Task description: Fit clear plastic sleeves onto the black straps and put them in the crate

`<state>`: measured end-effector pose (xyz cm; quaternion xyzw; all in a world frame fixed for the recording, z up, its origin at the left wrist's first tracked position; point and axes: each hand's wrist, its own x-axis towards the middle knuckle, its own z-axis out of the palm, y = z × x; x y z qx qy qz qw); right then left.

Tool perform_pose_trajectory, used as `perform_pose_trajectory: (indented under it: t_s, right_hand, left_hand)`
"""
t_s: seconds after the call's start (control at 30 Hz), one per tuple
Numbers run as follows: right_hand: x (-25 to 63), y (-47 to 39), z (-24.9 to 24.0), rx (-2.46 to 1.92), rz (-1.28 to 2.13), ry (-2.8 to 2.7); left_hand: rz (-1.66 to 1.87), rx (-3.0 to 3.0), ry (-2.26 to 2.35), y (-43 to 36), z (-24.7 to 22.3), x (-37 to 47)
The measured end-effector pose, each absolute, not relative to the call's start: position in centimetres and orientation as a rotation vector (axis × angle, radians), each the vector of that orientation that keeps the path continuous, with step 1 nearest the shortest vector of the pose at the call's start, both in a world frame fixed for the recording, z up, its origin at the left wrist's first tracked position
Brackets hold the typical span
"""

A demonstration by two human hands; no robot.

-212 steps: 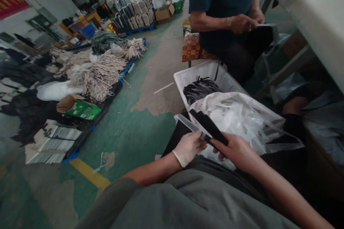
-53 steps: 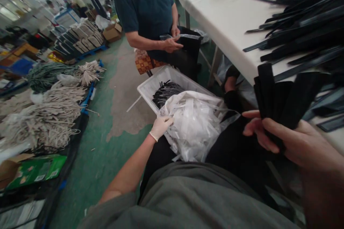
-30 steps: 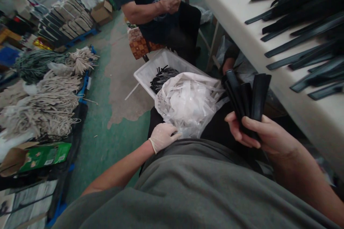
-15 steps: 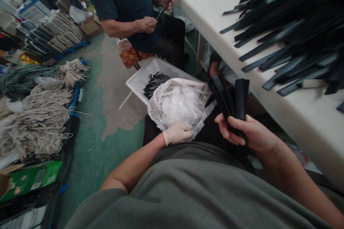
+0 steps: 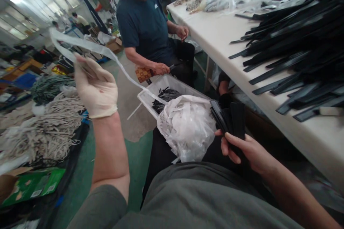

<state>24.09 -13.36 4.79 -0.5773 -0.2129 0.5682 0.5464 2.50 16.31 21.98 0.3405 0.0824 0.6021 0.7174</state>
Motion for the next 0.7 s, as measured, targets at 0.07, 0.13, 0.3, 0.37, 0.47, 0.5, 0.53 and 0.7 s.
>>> perform_pose_trajectory:
  t_s: [0.07, 0.13, 0.3, 0.37, 0.47, 0.5, 0.53, 0.7]
  right_hand:
    - [23.8, -13.3, 5.0, -1.415, 1.349, -0.559]
    - [23.3, -13.1, 5.0, -1.436, 1.388, -0.628]
    - [21.5, -12.6, 4.9, -1.467, 1.552, -0.746]
    - [20.8, -12.3, 4.8, -1.500, 1.600, -0.774]
    - [19.9, -11.9, 4.5, -1.522, 1.649, -0.806]
    - [19.7, -11.8, 4.5, -1.523, 1.661, -0.818]
    - [19.5, -11.7, 4.4, -1.523, 1.671, -0.830]
    - [18.8, -11.6, 4.0, -1.538, 1.730, -0.844]
  left_hand:
    - [1.227, 0.551, 0.426, 14.6, 16.8, 2.4]
    - [0.952, 0.330, 0.729, 11.9, 10.4, 2.8]
    - [0.530, 0.060, 0.973, 4.3, 0.7, 3.1]
    - [0.551, 0.039, 0.950, 3.1, 0.5, 3.2]
    - [0.605, 0.029, 0.899, 3.3, 1.6, 3.7]
    - [0.614, 0.023, 0.885, 3.6, 1.9, 3.9]
    - [0.618, 0.018, 0.871, 3.9, 2.2, 4.1]
    - [0.563, 0.063, 0.849, 4.4, 2.7, 5.2]
